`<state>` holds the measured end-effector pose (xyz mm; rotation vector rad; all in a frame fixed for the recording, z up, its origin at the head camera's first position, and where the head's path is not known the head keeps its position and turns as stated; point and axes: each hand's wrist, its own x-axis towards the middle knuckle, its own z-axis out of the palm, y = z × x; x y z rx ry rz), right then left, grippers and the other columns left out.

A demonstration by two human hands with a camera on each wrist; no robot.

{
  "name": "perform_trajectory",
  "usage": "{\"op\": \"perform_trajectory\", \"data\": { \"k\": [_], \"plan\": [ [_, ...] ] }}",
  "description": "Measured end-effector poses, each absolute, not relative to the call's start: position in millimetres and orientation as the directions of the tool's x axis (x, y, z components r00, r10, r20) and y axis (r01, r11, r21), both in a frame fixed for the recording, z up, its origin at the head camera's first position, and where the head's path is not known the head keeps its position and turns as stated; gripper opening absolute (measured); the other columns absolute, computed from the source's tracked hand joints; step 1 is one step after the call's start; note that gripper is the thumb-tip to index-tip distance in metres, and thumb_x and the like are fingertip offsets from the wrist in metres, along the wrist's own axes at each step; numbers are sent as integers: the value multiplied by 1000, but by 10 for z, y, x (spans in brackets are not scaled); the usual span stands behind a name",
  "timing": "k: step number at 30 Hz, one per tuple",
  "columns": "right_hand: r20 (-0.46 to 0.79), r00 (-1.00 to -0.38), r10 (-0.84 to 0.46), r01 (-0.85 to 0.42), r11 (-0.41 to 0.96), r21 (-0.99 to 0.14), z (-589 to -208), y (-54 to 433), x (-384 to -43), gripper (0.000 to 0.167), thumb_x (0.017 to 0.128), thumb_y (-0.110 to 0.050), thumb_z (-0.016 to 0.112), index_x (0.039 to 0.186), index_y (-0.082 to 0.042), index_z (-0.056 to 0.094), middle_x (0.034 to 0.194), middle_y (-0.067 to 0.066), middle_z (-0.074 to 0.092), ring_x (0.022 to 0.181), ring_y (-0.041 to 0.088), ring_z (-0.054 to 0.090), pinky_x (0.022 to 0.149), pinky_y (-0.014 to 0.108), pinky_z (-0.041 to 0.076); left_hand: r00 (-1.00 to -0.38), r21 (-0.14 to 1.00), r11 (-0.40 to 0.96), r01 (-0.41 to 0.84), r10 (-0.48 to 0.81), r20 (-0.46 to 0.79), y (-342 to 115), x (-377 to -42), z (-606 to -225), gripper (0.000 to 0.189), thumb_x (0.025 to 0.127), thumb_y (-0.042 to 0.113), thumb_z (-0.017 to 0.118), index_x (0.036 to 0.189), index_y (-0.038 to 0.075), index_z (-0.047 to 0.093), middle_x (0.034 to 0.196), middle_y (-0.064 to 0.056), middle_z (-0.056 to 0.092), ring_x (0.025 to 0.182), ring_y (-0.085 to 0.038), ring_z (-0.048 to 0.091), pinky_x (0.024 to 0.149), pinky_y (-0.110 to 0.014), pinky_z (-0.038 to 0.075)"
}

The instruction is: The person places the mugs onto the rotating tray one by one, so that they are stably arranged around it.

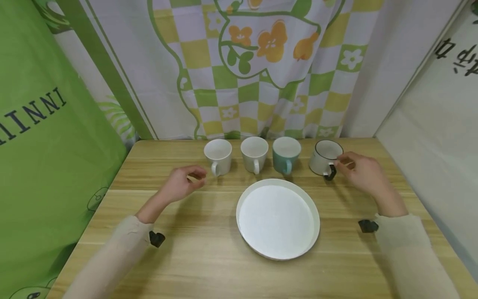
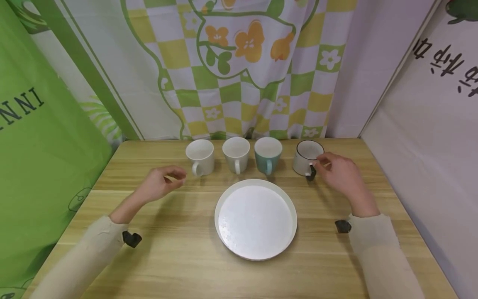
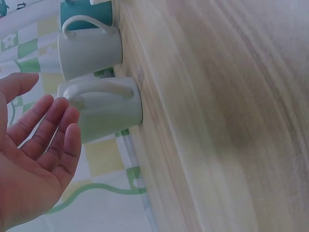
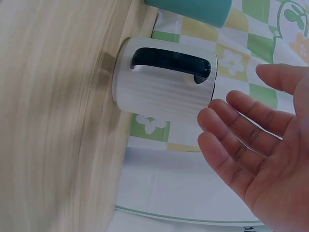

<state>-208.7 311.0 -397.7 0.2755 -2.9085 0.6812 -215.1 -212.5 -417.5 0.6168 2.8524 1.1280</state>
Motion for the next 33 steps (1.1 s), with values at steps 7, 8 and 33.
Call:
{"op": "perform_trajectory", "data": {
  "k": [7, 8, 33],
  "plan": [
    [210, -968, -141, -219, 883, -415, -4018, 3127, -2078, 34, 103, -35, 53, 116, -6, 67, 105, 21, 74, 90, 39, 71, 78, 58, 51, -912, 690, 629, 358, 395, 114, -2059, -2074, -4223, 21, 92, 19, 73, 112, 11, 72, 104, -6, 75, 97, -20, 69, 72, -27, 55],
    [210, -967, -140, -218, 884, -413, -4026, 3130, -2075, 34, 103, -34, 53, 116, -6, 67, 104, 21, 74, 89, 38, 71, 77, 58, 51, -911, 692, 627, 357, 398, 109, -2044, -2065, -4235, 21, 92, 19, 73, 111, 11, 72, 104, -5, 75, 97, -20, 69, 72, -27, 55],
    [120, -990, -68, -121, 845, -520, -4162, 3204, -2091, 41, 104, -36, 49, 124, -5, 65, 104, 21, 74, 92, 37, 71, 68, 41, 54, -875, 759, 536, 368, 475, 89, -1772, -1942, -4434, 26, 91, 9, 71, 116, 2, 70, 110, -14, 74, 97, -22, 70, 73, -25, 55]
  ]
}}
